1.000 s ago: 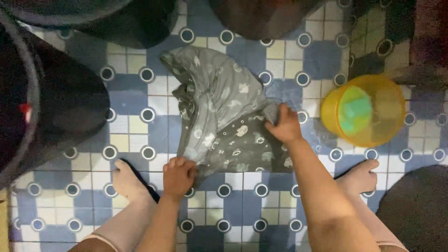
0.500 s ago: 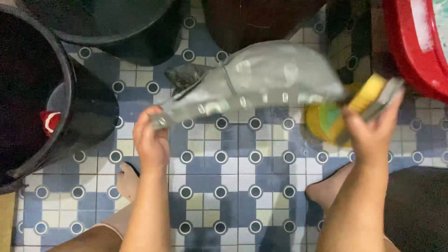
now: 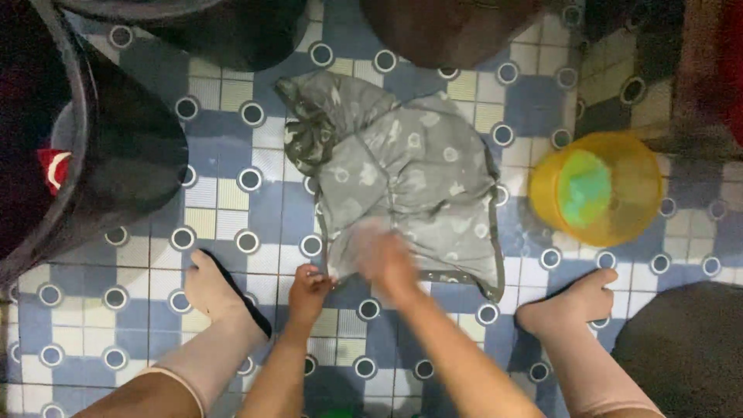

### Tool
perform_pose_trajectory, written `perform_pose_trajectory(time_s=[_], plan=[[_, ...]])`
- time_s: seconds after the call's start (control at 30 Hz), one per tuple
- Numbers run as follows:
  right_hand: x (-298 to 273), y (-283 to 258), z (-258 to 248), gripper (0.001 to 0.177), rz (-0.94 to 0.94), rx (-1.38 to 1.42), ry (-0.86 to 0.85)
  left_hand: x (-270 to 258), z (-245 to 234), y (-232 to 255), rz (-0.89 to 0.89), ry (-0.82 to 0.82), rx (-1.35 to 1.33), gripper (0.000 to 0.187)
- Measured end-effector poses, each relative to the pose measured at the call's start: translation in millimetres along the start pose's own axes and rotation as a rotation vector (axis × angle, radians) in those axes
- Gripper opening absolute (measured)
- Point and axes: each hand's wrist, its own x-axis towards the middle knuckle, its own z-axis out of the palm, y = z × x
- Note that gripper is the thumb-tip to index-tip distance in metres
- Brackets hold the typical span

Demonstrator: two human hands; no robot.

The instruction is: Washing and scrubbing clothes by hand on a bathroom floor using soap and a brush.

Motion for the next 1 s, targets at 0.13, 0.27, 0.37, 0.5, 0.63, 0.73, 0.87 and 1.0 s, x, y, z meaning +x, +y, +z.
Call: perform_pose_trajectory(time_s=[0.13,0.27,0.37,0.5,0.63,0.73,0.87,1.0], plan=[[47.8,-25.3,1.5,0.038,-0.747,-0.528,-0.270,2.4,-15.8,-34.2,0.015,0.025,0.268,0.038],[58.2,-11.0,7.9,0.060,-0.823,-0.616,-0.203,4.7,-21.7,-45.1,-0.030,-0.050,-0.114,0.037],[66.4,-20.1,4.2,0.059,-0.760,-0.584,-0.193,1.9,-19.4,-32.9,-0.147,-0.010,-0.186,0.038],[71.0,13.3,11.6,0.056,-0.727,-0.641,-0.265,-3.1,-31.9,-47.7,-0.052,-0.070,-0.099,0.046],[60.8,8.3,7.5,0.049,-0.595,-0.834,-0.402,-12.5,-31.2,-24.3,-0.007,-0.137,0.021,0.025],[74.5,-54.3,-27.7,0.055,-0.390,-0.824,-0.194,-2.3,-5.3,26.1,0.005,-0.069,0.275,0.029],[62.8,-34.3,-32.8,0.049,-0.115,-0.683,-0.006,34.7,20.8,-74.9,-0.086,0.113,-0.688,0.015],[17.0,52.7,-38.5,0.029,0.045,-0.324,-0.087,13.2,0.9,14.5,-0.394,0.323,-0.978,0.025]])
